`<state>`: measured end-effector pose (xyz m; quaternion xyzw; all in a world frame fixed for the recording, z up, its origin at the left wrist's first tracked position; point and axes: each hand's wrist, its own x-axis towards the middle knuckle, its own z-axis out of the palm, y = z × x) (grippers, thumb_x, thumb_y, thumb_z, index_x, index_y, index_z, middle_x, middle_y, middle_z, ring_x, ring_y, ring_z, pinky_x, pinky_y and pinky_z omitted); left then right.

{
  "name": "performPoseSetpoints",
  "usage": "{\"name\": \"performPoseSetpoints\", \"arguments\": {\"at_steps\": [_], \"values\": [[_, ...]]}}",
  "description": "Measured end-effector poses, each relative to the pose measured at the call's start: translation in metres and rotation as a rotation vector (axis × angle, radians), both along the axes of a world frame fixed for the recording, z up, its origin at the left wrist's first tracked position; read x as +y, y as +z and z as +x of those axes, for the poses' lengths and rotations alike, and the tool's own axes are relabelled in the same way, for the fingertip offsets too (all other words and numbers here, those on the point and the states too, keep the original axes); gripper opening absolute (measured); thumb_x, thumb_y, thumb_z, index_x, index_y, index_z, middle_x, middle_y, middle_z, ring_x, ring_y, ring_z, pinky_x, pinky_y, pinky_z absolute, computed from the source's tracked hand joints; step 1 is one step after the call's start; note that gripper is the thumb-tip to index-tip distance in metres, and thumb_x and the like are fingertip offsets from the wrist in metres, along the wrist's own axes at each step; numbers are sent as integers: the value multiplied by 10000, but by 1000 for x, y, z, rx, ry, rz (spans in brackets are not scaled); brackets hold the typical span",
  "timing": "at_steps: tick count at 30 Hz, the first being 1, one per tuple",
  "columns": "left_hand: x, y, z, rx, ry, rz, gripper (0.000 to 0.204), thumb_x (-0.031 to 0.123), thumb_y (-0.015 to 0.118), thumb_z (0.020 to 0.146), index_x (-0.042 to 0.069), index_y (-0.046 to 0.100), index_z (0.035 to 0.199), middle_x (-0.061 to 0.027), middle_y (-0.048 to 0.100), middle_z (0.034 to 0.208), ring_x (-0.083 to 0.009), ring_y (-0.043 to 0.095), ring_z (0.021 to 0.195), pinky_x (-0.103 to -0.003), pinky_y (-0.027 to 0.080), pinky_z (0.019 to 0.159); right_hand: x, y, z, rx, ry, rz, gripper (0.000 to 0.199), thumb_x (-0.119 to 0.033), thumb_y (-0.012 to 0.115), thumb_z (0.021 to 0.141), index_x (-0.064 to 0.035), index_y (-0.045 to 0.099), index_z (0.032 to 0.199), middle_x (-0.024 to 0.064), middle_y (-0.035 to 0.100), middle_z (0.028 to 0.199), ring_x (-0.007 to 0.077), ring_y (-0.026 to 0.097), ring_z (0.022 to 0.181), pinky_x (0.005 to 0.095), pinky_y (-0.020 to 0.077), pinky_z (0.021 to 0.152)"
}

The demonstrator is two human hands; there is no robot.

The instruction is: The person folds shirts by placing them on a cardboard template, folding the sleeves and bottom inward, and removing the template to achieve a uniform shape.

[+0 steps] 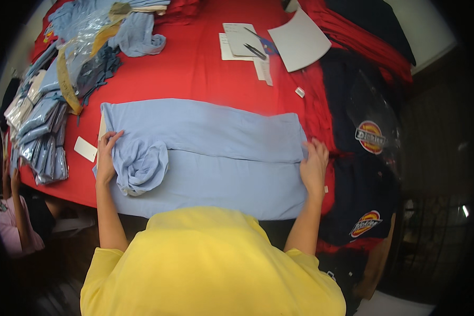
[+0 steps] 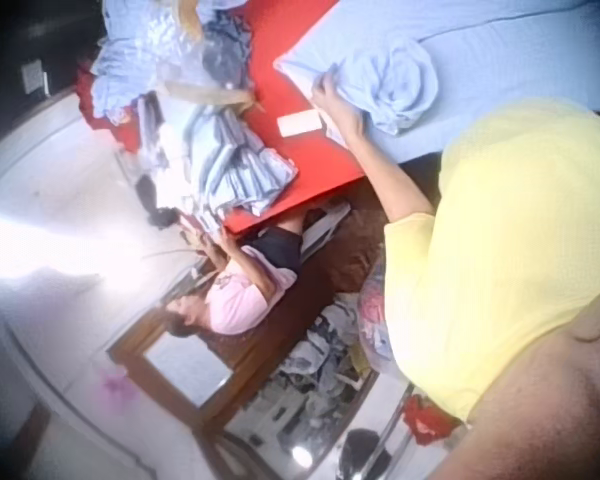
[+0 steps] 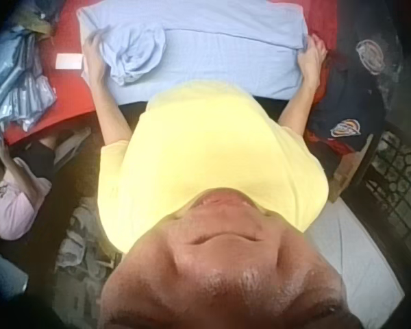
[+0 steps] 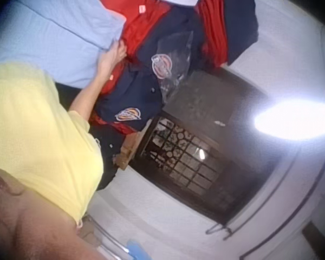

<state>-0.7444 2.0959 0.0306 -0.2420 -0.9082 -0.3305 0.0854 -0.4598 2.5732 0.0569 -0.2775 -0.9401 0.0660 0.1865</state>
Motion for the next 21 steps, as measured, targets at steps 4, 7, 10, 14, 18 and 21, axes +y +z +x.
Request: {"name": "performPoseSetpoints", "arguments": {"at_steps": [4, 7, 10, 14, 18, 21], "values": [[-13, -2, 1, 25, -28, -149, 498, 102, 663, 706, 210, 683, 1191, -102, 511, 1248, -311, 455, 1176, -383, 348, 1043, 9, -8, -59, 238, 127, -295, 351, 3, 507, 840, -22, 604, 1177, 157, 485, 1362, 304, 399, 1305, 422, 321, 1086], [-14, -6, 1, 35, 6, -148, 500, 96, 657, 708, 230, 685, 1189, -105, 514, 1268, -322, 458, 1191, -390, 340, 1058, 13, -43, -93, 26, 35, -78, 427, -249, 497, 940, -20, 525, 1299, 162, 426, 1431, 313, 346, 1360, 426, 283, 1113], [-19, -15, 4, 77, 45, -127, 491, 100, 653, 712, 234, 688, 1184, -107, 520, 1275, -330, 463, 1187, -388, 338, 1062, 19, -65, -111, -74, -167, 93, 573, -418, 452, 956, -14, 461, 1363, 171, 384, 1464, 334, 317, 1379, 427, 258, 1129], [-19, -22, 5, 155, 48, -106, 442, 134, 652, 733, 232, 699, 1162, -81, 540, 1248, -327, 445, 1224, -436, 282, 1097, 47, -70, -113, -37, -203, 27, 574, -395, 513, 934, -23, 461, 1368, 184, 392, 1452, 348, 320, 1368, 429, 264, 1124], [-26, -25, 7, 117, 25, 20, 377, 154, 701, 704, 203, 724, 1077, -53, 562, 1212, -320, 424, 1250, -445, 269, 1104, -21, -41, -128, 129, 186, 5, 506, -220, 631, 848, -74, 525, 1320, 173, 462, 1385, 348, 369, 1319, 459, 281, 1109], [-33, -27, 10, 42, 33, 104, 307, 156, 747, 655, 159, 725, 961, -34, 578, 1166, -311, 427, 1229, -428, 301, 1075, -151, -6, -139, 103, 789, -138, 586, -153, 699, 766, -149, 538, 1329, 125, 446, 1422, 352, 326, 1350, 508, 238, 1116]]}}
